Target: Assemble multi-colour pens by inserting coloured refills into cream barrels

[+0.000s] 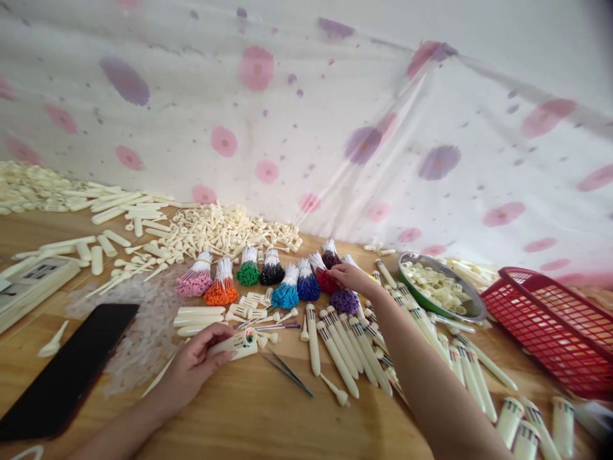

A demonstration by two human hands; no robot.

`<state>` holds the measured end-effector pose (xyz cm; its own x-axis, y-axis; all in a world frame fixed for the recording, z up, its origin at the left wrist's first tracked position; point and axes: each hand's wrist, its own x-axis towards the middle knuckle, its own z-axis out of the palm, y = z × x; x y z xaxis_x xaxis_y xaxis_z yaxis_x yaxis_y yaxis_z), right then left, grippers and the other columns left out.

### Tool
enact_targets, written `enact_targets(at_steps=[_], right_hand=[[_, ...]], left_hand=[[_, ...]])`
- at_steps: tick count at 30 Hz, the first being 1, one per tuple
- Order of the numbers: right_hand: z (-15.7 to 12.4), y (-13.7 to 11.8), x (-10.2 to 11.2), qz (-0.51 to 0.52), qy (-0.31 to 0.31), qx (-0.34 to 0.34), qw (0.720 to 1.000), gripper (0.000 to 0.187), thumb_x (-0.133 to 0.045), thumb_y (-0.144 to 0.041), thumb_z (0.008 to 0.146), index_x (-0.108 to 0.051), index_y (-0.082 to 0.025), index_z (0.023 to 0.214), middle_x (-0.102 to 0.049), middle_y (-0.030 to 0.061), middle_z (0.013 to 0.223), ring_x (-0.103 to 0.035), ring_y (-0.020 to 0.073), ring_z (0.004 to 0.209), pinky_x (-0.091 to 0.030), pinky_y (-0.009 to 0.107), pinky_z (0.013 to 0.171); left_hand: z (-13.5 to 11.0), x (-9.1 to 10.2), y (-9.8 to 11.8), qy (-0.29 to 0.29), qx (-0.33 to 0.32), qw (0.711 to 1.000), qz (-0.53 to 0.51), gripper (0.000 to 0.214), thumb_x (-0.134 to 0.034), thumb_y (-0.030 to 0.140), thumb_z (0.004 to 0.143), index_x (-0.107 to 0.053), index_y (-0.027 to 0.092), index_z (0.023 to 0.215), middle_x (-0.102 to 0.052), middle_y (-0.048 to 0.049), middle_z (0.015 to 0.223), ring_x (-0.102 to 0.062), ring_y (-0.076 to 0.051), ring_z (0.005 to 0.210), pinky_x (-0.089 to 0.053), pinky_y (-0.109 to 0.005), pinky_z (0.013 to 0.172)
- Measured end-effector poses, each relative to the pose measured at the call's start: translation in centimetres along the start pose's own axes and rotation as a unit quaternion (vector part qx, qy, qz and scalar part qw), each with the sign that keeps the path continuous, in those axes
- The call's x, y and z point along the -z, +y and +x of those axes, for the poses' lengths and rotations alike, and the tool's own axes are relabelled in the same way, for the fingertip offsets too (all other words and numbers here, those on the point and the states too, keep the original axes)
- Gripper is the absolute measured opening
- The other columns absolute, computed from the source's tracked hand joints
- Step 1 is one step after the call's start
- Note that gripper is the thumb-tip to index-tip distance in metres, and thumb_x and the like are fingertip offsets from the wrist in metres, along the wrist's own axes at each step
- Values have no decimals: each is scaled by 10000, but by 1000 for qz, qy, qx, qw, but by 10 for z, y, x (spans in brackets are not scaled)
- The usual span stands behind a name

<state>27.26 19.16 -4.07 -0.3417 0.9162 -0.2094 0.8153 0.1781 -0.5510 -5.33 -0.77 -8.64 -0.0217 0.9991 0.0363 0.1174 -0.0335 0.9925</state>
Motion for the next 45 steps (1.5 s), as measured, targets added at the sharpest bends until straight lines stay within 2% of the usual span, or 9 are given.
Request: enact_targets(at_steps=[6, 11, 18, 23, 28, 31, 33, 38, 45], right_hand=[[-4, 5, 3, 2, 27, -16, 999, 341, -436, -415, 928, -552, -136, 771, -521, -34, 644, -498, 87, 540, -436, 244, 557], [-3, 2, 7, -1, 37, -19, 999, 247, -510, -364, 902, -577, -128, 927, -590, 16, 849, -571, 123, 709, -484, 291, 652], [-9, 0, -3, 108, -20, 5, 994, 281, -426, -347, 929, -585, -127, 859, -632, 27, 786, -591, 109, 636, -494, 258, 584], [-24, 0, -4, 158, -28, 40, 986, 281, -428, -336, 860, -625, -136, 872, -689, 72, 899, -638, 149, 770, -508, 273, 660], [-51, -8, 12, 119, 41, 36, 991, 240, -505, -376, 800, -620, -167, 771, -659, 29, 756, -595, 166, 689, -462, 277, 615], [-78, -27, 16, 72, 119, 24, 990, 256, -534, -425, 798, -581, -190, 706, -545, -13, 582, -499, 152, 580, -385, 259, 548], [-97, -46, 12, 38, 151, 55, 986, 284, -514, -452, 829, -591, -200, 725, -526, -20, 575, -468, 137, 555, -358, 244, 532], [-127, -84, -9, 10, 30, 225, 974, 275, -483, -378, 895, -606, -188, 738, -548, -14, 626, -475, 103, 567, -330, 211, 536], [-131, -89, -15, -29, -62, 306, 950, 262, -446, -269, 908, -557, -183, 687, -506, -22, 590, -419, 91, 532, -314, 206, 532]], left_hand=[[-1, -1, 1, 2, 2, 1000, 5, 215, -694, 310, 692, -659, 220, 885, -701, -25, 911, -644, -216, 914, -515, -282, 816], [0, -1, 0, 0, -7, 1000, 11, 204, -702, 289, 685, -661, 219, 872, -702, -28, 907, -645, -218, 910, -516, -280, 814], [-1, 1, -2, -10, -8, 1000, 8, 193, -688, 267, 705, -656, 229, 891, -697, -16, 919, -645, -201, 915, -511, -250, 811], [-1, -1, -1, -19, -4, 1000, 9, 187, -685, 269, 713, -655, 237, 895, -698, -8, 919, -646, -199, 920, -509, -247, 823], [0, 1, -4, -13, -13, 1000, 24, 188, -684, 278, 716, -660, 238, 898, -695, -14, 930, -642, -208, 929, -513, -258, 825], [-1, 2, -6, -3, -28, 999, 47, 200, -683, 279, 715, -666, 233, 909, -691, -27, 941, -635, -218, 941, -509, -272, 838], [-1, 2, -6, 4, -41, 997, 71, 199, -675, 277, 722, -673, 232, 915, -688, -35, 951, -630, -225, 948, -508, -277, 838], [-1, 4, 1, 13, -99, 986, 131, 178, -659, 254, 731, -701, 255, 904, -697, -31, 949, -634, -215, 937, -498, -254, 837], [-2, 5, 13, -11, -113, 976, 186, 224, -617, 290, 762, -736, 286, 952, -720, -41, 957, -644, -224, 917, -504, -268, 824]])
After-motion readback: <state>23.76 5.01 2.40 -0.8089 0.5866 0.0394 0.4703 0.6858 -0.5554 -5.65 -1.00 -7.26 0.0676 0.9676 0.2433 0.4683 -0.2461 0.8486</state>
